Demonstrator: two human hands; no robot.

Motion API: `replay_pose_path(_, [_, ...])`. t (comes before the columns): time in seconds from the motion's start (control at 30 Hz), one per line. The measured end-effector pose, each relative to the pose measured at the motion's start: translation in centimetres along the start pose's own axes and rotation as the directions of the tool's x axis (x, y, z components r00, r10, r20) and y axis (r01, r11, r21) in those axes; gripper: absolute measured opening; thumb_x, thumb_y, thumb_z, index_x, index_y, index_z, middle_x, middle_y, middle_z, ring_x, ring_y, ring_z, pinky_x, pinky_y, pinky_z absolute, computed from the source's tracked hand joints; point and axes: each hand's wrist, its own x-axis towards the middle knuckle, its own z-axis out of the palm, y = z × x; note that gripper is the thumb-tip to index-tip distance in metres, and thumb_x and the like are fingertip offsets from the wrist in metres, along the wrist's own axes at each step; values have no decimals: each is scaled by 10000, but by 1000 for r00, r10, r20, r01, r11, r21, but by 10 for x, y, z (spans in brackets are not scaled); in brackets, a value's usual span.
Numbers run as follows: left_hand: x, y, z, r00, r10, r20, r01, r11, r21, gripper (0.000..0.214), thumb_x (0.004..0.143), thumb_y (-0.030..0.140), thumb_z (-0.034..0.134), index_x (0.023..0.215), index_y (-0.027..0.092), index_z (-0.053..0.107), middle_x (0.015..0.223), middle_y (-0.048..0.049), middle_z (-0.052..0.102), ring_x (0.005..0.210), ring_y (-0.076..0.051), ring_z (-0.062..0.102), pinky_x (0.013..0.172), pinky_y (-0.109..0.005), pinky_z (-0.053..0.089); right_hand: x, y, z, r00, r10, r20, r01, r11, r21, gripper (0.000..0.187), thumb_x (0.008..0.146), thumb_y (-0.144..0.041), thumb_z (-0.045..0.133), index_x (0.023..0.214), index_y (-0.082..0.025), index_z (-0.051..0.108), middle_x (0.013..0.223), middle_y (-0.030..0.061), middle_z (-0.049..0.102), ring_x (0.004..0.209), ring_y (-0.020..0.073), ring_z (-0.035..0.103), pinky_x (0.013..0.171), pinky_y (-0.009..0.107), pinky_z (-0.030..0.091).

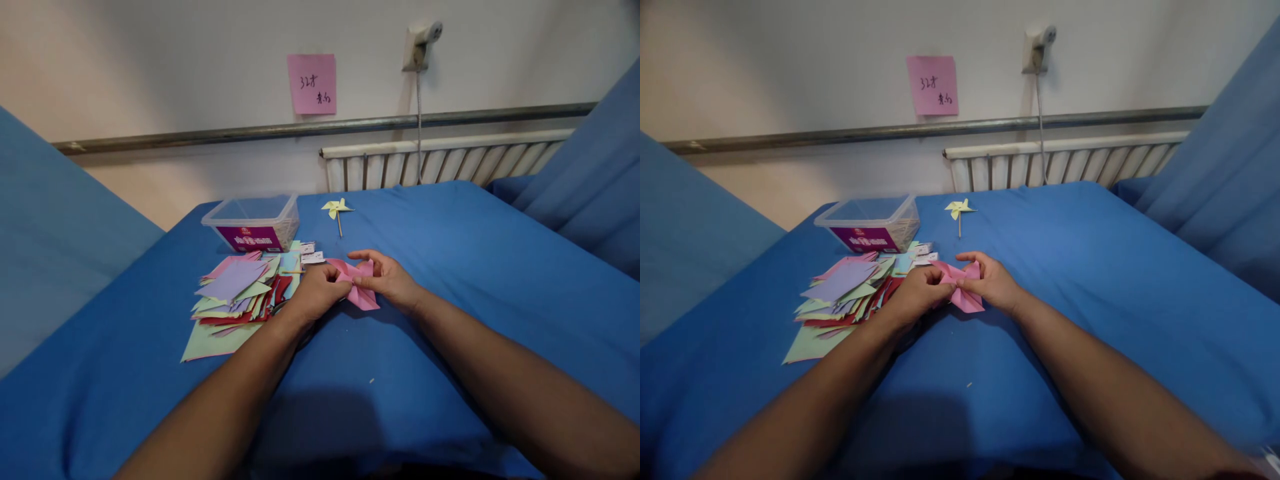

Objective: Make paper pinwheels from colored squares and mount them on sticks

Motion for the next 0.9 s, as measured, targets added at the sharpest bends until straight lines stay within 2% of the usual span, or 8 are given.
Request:
replay_pose_path(0.3, [2,-2,-1,1000,28,7,-28,1000,-12,221,593,212,626,471,177,446,458,32,429,439,-68,328,428,-216,192,2,6,-1,1000,7,-29,-8,1000,-23,542,623,-344,803,1095,-205,575,754,-21,640,633,130,601,645,301,493])
replay_pose_path(0.43, [2,0,0,1000,24,1,-24,999,-25,219,598,224,638,472,174,467,449,31,430,433,-68,332,422,-210,197,1,4,-2,1000,-5,-13,5,1000,10,481,685,-388,758,1093,-195,590,767,-1,653,657,139,616,650,299,487])
replay_pose_path(0.6, [1,1,0,1000,8,-18,-9,998,-57,221,585,206,644,465,174,461,441,32,432,426,-66,326,414,-207,189,-1,0,-3,999,1,42,-4,998,59,535,634,-309,792,1110,-202,573,777,-7,642,659,137,612,646,295,484])
replay_pose_path(0.9, [2,-1,0,1000,-2,-10,1,999,-46,229,586,231,657,476,174,464,455,30,443,427,-66,331,420,-211,191,1,3,-3,998,-30,54,30,1000,0,586,622,-247,783,1152,-210,536,800,-25,612,657,123,604,634,277,506])
